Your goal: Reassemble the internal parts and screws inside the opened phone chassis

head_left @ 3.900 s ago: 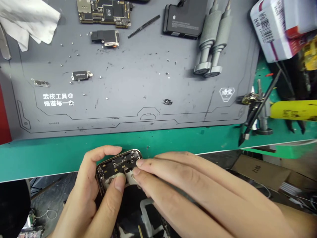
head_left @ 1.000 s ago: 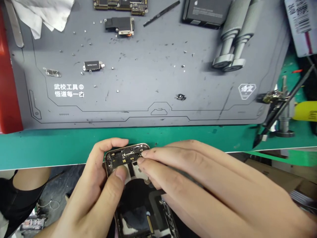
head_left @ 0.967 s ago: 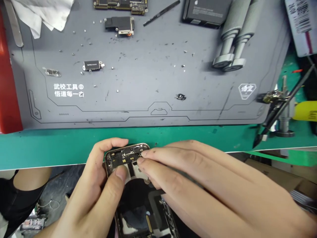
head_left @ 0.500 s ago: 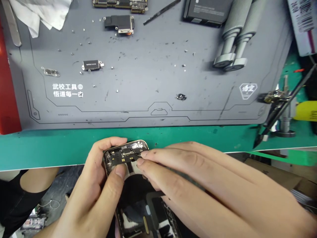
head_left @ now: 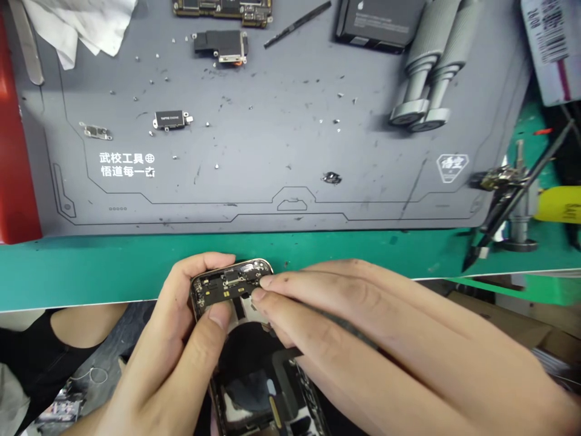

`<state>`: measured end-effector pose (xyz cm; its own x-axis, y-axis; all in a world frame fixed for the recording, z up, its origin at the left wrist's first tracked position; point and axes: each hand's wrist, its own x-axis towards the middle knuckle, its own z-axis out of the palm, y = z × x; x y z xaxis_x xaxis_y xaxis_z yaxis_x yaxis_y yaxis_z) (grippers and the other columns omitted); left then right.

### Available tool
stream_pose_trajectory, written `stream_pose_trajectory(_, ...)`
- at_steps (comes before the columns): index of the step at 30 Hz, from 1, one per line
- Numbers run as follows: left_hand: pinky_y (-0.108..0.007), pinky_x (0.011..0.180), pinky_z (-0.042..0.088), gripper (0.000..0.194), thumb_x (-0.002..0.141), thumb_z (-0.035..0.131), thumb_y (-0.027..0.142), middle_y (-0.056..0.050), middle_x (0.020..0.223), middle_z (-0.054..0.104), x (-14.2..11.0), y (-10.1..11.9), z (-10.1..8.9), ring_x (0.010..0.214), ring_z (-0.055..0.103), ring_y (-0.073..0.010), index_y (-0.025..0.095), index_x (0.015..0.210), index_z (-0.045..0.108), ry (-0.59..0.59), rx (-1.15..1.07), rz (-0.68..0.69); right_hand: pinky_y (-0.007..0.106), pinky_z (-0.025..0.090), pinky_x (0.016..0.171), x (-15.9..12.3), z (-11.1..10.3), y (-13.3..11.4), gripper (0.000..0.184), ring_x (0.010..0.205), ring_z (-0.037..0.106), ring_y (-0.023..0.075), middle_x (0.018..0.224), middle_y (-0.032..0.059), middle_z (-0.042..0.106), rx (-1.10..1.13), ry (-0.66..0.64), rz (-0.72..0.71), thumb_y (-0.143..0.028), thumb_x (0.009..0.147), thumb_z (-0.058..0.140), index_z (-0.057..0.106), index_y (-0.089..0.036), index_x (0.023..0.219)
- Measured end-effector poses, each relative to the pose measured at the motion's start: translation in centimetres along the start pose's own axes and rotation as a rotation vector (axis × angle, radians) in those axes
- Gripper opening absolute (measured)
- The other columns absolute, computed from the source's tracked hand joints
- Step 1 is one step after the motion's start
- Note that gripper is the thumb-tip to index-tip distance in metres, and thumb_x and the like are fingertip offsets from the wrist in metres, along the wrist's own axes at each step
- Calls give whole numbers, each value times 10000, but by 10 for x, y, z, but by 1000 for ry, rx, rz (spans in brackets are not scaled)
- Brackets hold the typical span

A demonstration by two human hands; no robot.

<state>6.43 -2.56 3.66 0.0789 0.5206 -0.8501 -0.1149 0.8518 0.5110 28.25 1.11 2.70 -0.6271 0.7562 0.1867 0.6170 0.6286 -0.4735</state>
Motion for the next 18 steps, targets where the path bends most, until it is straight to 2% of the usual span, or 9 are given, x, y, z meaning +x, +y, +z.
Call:
stream_pose_trajectory(4,-208,924,679,408,1153,702,664,22,1375,848,-3,-2,-1,1274,788,-221,439,1492,725,33,57,-7,304,776,1005,0,-1,1,465,980,863,216,1145,48,923,33,-24,17,-190,1222,462,914,-224,1116)
stream_pose_trajectory(7,-215,945,677,405,1168,684,646,21,1506,814,-4,-3,0,1343,772,-231,423,1504,731,38,53,6,303,779,979,-4,-1,3,475,970,863,214,1150,51,920,38,-19,19,-203,1225,452,910,-238,1100)
stream_pose_trajectory(10,-195,897,662,396,1165,699,640,39,1577,781,-5,-4,1,1363,753,-225,430,1499,740,43,43,12,306,785,900,-10,4,-3,361,947,860,217,1160,54,915,29,29,27,-241,1200,534,885,-243,1116)
stream_pose_trajectory(13,-176,927,644,376,1173,697,630,42,1461,811,-5,-3,2,1384,728,-213,438,1491,751,49,12,31,352,779,828,-16,14,-22,193,961,874,231,1165,46,914,50,164,224,-248,1172,627,819,-265,1182)
stream_pose_trajectory(16,-160,877,628,363,1157,710,662,33,1309,827,-5,-3,3,1432,704,-216,434,1430,778,35,-15,54,393,750,764,-17,23,-43,158,922,885,245,1111,14,916,64,280,446,-286,1185,645,800,-317,1187)
stream_pose_trajectory(18,-165,864,629,382,1135,728,691,34,1320,825,-4,-3,3,1431,700,-218,434,1412,787,17,-19,58,415,750,769,-17,26,-51,153,922,894,264,1092,7,918,60,311,506,-313,1183,664,815,-332,1174)
